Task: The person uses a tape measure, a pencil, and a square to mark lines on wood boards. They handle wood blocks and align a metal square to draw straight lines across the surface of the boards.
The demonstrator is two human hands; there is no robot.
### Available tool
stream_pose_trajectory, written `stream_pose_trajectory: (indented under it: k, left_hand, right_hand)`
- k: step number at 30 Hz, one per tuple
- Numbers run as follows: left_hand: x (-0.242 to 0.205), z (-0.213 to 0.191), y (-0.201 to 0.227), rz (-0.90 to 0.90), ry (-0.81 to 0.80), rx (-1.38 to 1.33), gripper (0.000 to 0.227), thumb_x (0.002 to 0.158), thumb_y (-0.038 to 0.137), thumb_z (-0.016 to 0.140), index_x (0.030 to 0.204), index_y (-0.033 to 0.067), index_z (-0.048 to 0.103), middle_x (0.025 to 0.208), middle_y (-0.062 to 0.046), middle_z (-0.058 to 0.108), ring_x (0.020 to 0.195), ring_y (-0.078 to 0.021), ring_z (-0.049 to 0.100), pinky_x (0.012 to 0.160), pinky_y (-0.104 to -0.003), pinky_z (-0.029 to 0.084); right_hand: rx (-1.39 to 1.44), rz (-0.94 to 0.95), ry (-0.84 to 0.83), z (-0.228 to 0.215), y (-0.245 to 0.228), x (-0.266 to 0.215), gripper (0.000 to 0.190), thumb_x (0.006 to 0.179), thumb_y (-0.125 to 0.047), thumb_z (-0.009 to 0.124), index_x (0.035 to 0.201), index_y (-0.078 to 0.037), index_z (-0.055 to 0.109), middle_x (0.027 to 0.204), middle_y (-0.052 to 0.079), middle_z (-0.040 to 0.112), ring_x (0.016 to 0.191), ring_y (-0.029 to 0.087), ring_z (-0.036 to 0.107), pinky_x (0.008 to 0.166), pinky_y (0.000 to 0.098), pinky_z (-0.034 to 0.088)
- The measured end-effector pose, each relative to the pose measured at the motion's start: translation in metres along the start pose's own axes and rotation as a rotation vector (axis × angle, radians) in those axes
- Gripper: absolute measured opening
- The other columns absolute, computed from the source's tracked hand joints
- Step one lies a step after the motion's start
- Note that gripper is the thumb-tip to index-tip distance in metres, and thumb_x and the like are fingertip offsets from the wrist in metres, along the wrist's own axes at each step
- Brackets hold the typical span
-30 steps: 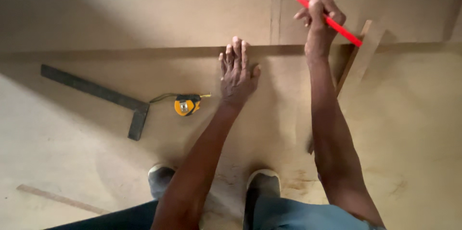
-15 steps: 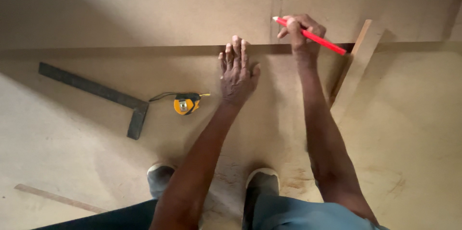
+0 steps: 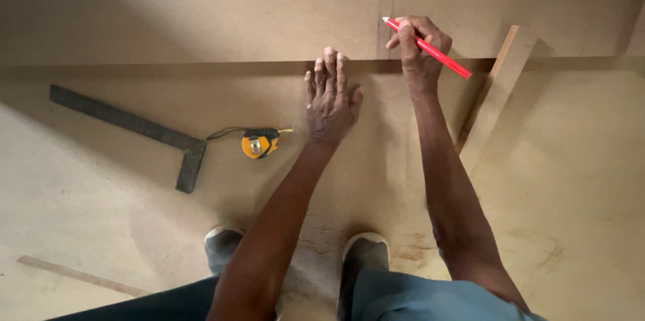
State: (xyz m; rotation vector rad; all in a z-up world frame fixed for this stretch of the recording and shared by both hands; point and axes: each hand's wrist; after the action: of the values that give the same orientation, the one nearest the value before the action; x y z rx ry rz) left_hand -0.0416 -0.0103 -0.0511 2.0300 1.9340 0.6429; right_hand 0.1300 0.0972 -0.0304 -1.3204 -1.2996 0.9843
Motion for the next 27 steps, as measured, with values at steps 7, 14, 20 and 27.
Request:
stream_pose_trajectory:
  k: [7, 14, 20, 27]
  left_hand:
    - [0.000, 0.001, 0.000, -0.015, 0.013, 0.016, 0.076, 0.100, 0.037, 0.062, 0.160, 0.0030, 0.031, 0.167, -0.020, 0.030, 0.151, -0.0409, 0.038, 0.125, -0.058, 0.029]
    - [-0.001, -0.001, 0.000, -0.006, 0.005, -0.001, 0.075, 0.101, 0.036, 0.062, 0.161, 0.0029, 0.030, 0.168, -0.021, 0.029, 0.151, -0.0425, 0.038, 0.125, -0.058, 0.030]
    - [-0.003, 0.004, 0.000, -0.005, 0.034, -0.010, 0.078, 0.098, 0.036, 0.063, 0.161, 0.0039, 0.029, 0.168, -0.021, 0.029, 0.151, -0.0426, 0.037, 0.126, -0.058, 0.029]
    - [0.000, 0.004, -0.001, -0.023, -0.014, 0.015, 0.080, 0.096, 0.037, 0.064, 0.160, 0.0036, 0.030, 0.167, -0.021, 0.029, 0.150, -0.0416, 0.037, 0.124, -0.058, 0.028]
  right_hand:
    - [-0.025, -0.085, -0.067, -0.004, 0.004, 0.002, 0.022, 0.107, -0.011, 0.061, 0.100, 0.007, 0.072, 0.086, 0.012, 0.075, 0.071, 0.014, 0.072, 0.069, 0.0265, 0.057]
    - [0.055, -0.010, -0.008, -0.005, -0.003, -0.003, 0.020, 0.102, -0.007, 0.057, 0.096, 0.008, 0.070, 0.091, 0.015, 0.075, 0.064, 0.014, 0.068, 0.062, 0.0274, 0.056]
    - [0.125, 0.066, 0.073, -0.023, -0.011, -0.022, 0.018, 0.102, -0.005, 0.058, 0.099, 0.008, 0.070, 0.090, 0.015, 0.073, 0.067, 0.015, 0.069, 0.067, 0.0278, 0.060]
    - [0.034, -0.007, 0.063, -0.023, 0.001, -0.018, 0.017, 0.102, -0.004, 0.058, 0.100, 0.008, 0.070, 0.082, 0.012, 0.073, 0.064, 0.015, 0.070, 0.064, 0.0265, 0.057]
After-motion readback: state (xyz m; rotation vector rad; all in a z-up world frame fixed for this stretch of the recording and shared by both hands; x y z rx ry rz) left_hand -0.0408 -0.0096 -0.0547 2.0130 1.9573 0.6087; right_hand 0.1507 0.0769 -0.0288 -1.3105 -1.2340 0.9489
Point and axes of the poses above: each hand's wrist, its own x-axis towards the middle knuckle, its own z-axis out of the palm, y = z × x
